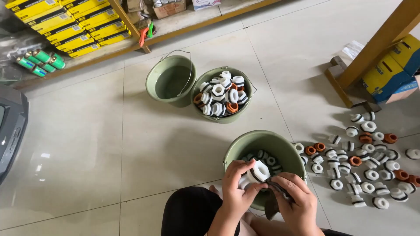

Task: Assembling multi-part PVC fittings by hand, using a cloth for grip.

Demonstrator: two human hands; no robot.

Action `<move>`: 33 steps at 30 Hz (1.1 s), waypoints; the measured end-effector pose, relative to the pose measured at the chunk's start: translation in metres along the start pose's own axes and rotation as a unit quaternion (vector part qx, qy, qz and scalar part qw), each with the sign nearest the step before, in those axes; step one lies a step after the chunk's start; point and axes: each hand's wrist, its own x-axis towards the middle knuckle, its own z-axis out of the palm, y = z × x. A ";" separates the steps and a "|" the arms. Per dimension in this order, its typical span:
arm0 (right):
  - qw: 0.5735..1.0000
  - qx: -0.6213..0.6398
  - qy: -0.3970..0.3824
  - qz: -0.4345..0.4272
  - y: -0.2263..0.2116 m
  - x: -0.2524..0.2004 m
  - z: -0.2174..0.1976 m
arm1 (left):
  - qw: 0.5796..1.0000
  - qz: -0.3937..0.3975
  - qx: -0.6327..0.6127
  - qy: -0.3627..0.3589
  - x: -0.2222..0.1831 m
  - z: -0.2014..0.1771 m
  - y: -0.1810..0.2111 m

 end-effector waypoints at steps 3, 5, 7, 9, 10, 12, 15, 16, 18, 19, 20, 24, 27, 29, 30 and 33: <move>1.000 0.011 -0.007 -0.019 -0.004 0.001 -0.001 | 1.000 0.019 0.013 0.008 -0.002 -0.002 -0.002; 1.000 0.005 -0.024 -0.014 -0.005 0.003 -0.003 | 0.999 0.023 0.015 0.017 -0.005 -0.001 -0.006; 0.999 0.002 -0.041 -0.009 -0.003 0.002 -0.003 | 0.999 0.027 0.020 0.027 -0.007 -0.001 -0.008; 0.996 -0.028 -0.084 0.011 0.002 -0.005 -0.004 | 0.998 -0.016 0.055 0.035 -0.008 -0.001 -0.007; 0.996 -0.028 -0.085 0.012 0.000 -0.003 -0.003 | 0.998 -0.017 0.055 0.035 -0.007 0.000 -0.007; 0.998 0.007 -0.055 0.027 -0.005 -0.001 -0.002 | 0.995 0.021 0.080 0.051 -0.006 0.001 -0.007; 1.000 -0.009 -0.017 -0.015 -0.010 0.004 -0.006 | 0.999 -0.013 0.030 0.017 -0.006 0.001 -0.005; 1.000 -0.009 -0.018 -0.014 -0.012 0.005 -0.006 | 0.999 -0.014 0.030 0.016 -0.007 0.002 -0.007; 0.999 -0.013 -0.018 -0.025 -0.017 0.005 -0.006 | 0.998 -0.004 0.005 -0.069 -0.012 0.002 -0.008; 0.999 -0.012 -0.019 -0.022 -0.018 0.004 -0.006 | 0.997 -0.007 0.006 -0.070 -0.013 0.004 -0.007; 0.999 -0.031 -0.010 -0.013 -0.018 0.003 -0.005 | 0.998 0.001 0.008 -0.063 -0.014 0.006 -0.006; 0.998 -0.054 0.024 0.029 -0.017 -0.002 -0.004 | 0.997 0.028 0.027 -0.063 -0.016 0.008 -0.002; 0.997 -0.019 0.027 0.067 -0.024 0.004 -0.005 | 0.992 0.077 0.050 -0.091 -0.019 0.014 0.006; 0.997 -0.011 0.008 0.071 -0.021 0.003 -0.008 | 0.997 0.031 0.013 -0.075 -0.021 0.014 0.003; 0.997 -0.003 -0.010 0.074 -0.019 0.003 -0.009 | 0.998 -0.013 -0.023 -0.058 -0.022 0.015 0.001; 0.995 0.016 -0.061 0.082 -0.020 0.000 -0.013 | 0.999 -0.015 0.031 0.000 -0.017 0.010 -0.004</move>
